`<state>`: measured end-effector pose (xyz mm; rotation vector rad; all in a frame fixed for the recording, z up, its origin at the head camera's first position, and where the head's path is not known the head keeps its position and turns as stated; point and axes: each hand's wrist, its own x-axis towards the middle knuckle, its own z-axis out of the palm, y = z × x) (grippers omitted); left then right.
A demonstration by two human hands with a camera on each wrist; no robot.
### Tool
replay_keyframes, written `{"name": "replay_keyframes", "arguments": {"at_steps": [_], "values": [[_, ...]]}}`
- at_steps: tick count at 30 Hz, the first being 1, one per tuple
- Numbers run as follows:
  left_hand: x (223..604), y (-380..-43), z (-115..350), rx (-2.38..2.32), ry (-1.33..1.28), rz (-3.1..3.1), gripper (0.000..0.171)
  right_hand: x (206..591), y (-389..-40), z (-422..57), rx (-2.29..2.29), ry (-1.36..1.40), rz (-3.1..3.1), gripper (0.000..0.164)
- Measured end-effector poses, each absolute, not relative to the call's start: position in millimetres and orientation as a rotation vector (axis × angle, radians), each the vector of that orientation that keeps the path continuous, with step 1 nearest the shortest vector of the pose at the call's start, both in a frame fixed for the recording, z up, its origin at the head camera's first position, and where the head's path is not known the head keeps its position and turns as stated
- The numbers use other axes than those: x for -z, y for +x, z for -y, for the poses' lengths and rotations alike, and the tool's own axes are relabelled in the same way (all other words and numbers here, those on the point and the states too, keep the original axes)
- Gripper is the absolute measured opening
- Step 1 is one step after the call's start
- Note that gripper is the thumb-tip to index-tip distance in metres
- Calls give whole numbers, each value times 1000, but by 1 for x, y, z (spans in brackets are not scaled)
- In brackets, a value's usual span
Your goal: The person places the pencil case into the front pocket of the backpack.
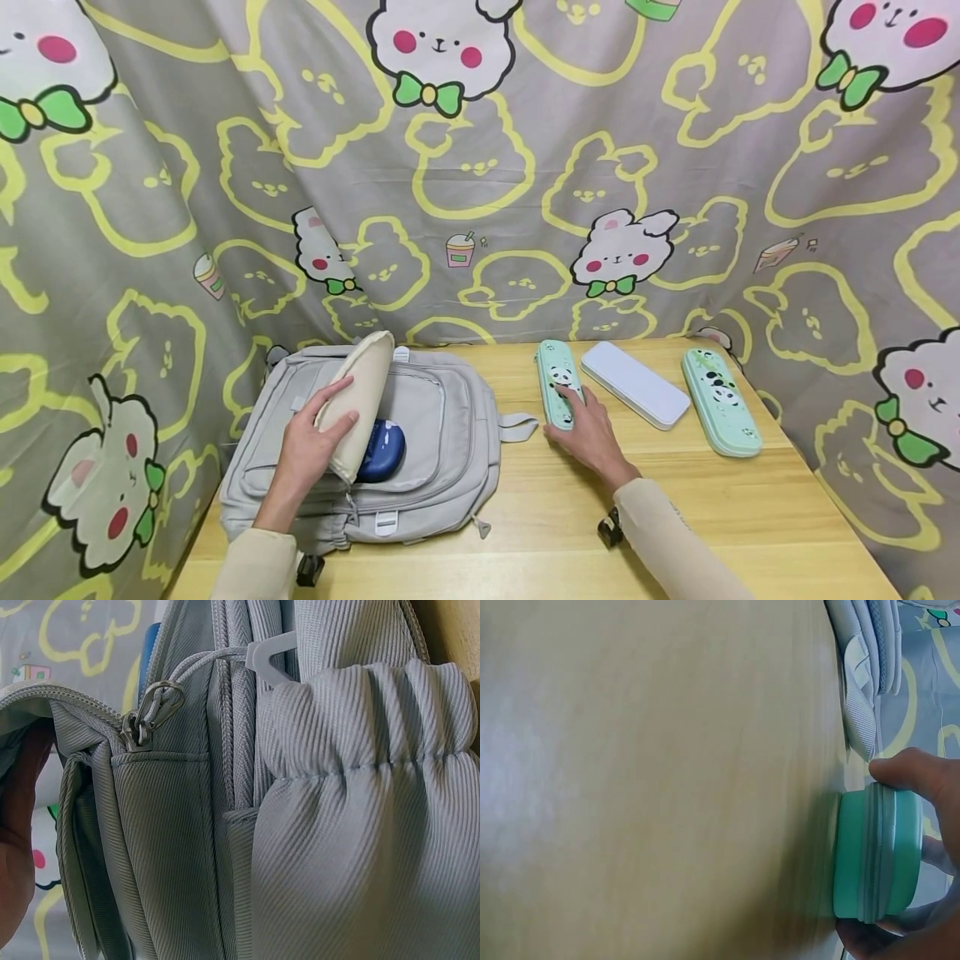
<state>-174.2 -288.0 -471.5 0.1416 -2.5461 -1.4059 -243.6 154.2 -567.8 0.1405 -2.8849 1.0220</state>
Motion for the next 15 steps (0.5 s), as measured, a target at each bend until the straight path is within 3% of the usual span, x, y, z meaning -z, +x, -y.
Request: {"name": "replay_keyframes", "arguments": {"at_steps": [15], "values": [[470,-174,288,1423,129,2542,52,570,-244,-163,-1075,118,2855,75]]}}
